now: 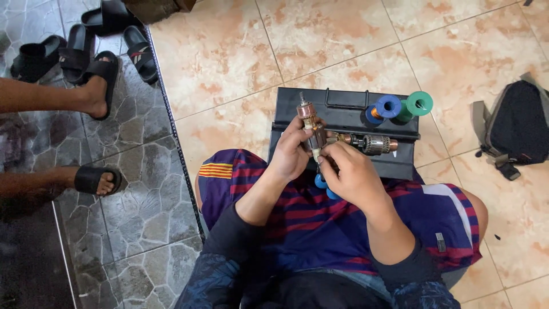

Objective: Manually winding or repairing a motor armature using hand tools.

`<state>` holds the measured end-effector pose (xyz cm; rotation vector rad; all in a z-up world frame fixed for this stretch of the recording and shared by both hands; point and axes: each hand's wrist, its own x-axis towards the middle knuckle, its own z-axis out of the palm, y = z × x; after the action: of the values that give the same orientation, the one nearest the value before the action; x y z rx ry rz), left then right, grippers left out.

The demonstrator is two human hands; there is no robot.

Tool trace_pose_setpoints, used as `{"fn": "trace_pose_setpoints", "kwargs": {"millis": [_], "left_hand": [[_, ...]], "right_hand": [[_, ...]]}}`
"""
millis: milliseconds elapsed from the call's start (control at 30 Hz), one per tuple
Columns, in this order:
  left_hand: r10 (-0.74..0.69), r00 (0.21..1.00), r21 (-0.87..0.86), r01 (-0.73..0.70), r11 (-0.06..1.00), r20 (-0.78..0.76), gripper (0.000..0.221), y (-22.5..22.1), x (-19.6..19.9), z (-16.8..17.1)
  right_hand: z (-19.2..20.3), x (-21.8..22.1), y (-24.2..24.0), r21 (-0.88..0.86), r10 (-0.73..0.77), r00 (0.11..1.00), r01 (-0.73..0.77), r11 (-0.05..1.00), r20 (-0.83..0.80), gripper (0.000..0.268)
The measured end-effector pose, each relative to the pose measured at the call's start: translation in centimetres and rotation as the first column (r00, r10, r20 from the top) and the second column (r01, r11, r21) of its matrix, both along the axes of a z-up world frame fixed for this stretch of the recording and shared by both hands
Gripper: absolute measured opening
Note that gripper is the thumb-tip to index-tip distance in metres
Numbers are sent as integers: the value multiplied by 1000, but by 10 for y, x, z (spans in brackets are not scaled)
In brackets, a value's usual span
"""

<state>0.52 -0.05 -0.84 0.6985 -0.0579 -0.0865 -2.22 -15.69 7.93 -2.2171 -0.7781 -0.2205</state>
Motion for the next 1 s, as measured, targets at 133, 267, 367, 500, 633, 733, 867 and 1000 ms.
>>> {"fn": "trace_pose_setpoints", "kwargs": {"millis": [133,267,367,500,633,733,867,1000], "left_hand": [[-22,1000,64,20,998,22,30,-5,-5,11],[-73,994,129,63,990,77,26,-9,-11,17],[-136,983,253,101,962,121,27,-9,-13,5],[-250,941,384,149,911,228,15,-5,-22,36],[-302,924,431,180,884,235,16,-6,-36,39],[-315,925,451,193,872,213,13,-2,-52,38],[-352,924,449,255,856,148,17,4,-64,51],[-360,928,467,277,840,98,19,8,-71,53]], "right_hand": [[-8,-2,-11,-92,2,1000,-4,996,-28,11],[5,-11,-18,-109,-20,1000,19,994,-11,10],[8,-16,-24,-97,-22,1000,20,995,-17,13],[-11,-18,-36,-75,34,996,-28,997,79,16],[-12,-23,-37,-79,32,991,-22,997,128,18],[-9,-27,-36,-61,43,988,-35,998,147,16],[-5,-34,-33,-3,20,993,-19,1000,116,17],[-8,-37,-31,40,-4,993,0,999,114,15]]}}
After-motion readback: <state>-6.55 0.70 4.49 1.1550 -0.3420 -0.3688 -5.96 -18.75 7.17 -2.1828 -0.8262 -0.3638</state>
